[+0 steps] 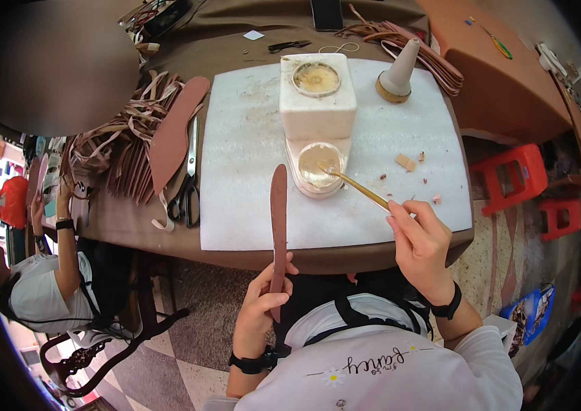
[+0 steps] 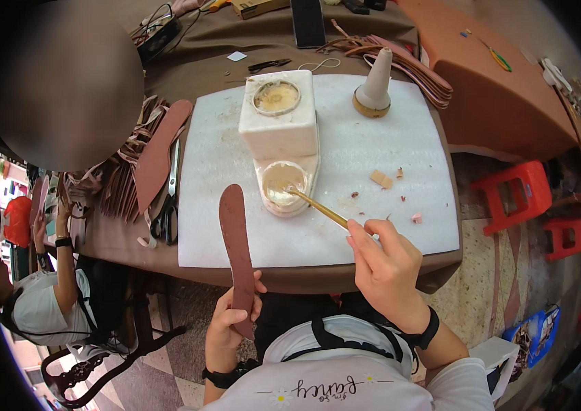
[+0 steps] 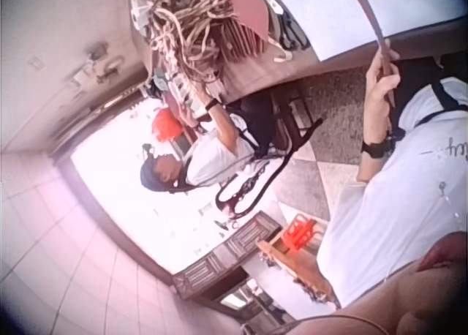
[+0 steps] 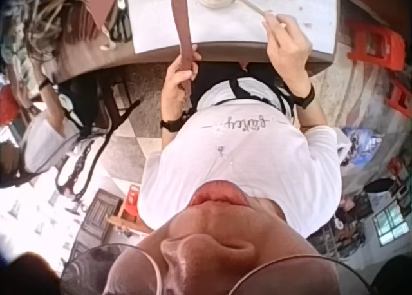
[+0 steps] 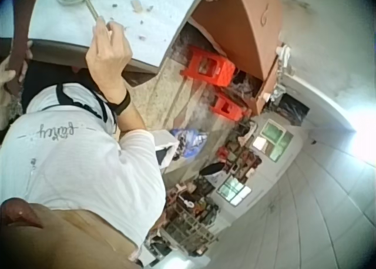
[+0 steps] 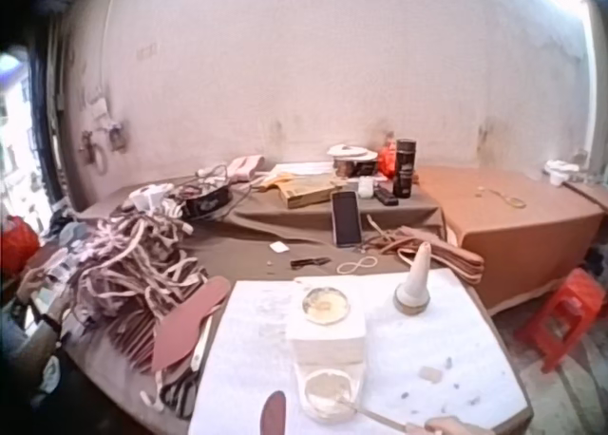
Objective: Applying glue to a shoe insole and attaching a leather strap.
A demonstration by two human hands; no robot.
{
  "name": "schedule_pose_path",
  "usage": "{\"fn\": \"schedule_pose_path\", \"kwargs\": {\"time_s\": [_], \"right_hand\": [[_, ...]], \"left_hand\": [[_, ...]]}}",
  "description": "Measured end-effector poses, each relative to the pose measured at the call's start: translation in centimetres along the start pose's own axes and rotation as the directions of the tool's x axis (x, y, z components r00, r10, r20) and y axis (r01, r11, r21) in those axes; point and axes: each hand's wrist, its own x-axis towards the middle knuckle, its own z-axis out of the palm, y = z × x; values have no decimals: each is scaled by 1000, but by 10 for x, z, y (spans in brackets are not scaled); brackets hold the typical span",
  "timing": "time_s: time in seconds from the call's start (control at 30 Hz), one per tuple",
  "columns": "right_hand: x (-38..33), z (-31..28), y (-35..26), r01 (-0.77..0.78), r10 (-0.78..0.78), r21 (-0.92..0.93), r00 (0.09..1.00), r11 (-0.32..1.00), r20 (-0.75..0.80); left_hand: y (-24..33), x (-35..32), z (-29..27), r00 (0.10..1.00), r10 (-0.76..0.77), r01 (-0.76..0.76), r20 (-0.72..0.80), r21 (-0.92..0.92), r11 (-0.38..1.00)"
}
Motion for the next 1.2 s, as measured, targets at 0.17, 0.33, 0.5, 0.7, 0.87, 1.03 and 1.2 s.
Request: {"fn": "schedule_pose_path", "kwargs": {"time_s": [0.17,0.33,0.5,0.7,0.87,1.03,1.2], "right_hand": [[-6,0,8,-11,13,35,999,999,-42],[-8,-2,15,-36,39,95,999,995,-34],[-7,-7,19,-86,93,186,995,979,-29],[-8,-2,18,-80,90,232,995,969,-33],[-11,9,19,-72,79,195,996,978,-32],[-17,18,21,-78,82,190,997,979,-13],[-19,27,23,-62,69,201,997,978,-29]], "left_hand": [[2,-3,6,1000,-7,7,25,-13,1000],[6,-5,13,1000,-12,13,-21,3,1000],[21,-8,18,1000,4,-2,-27,62,998],[29,-14,23,996,14,-5,-87,93,996],[28,-16,23,995,23,-15,-95,78,997],[28,-17,26,998,22,-18,-60,58,998],[27,-18,25,997,22,-18,-71,59,998]]}}
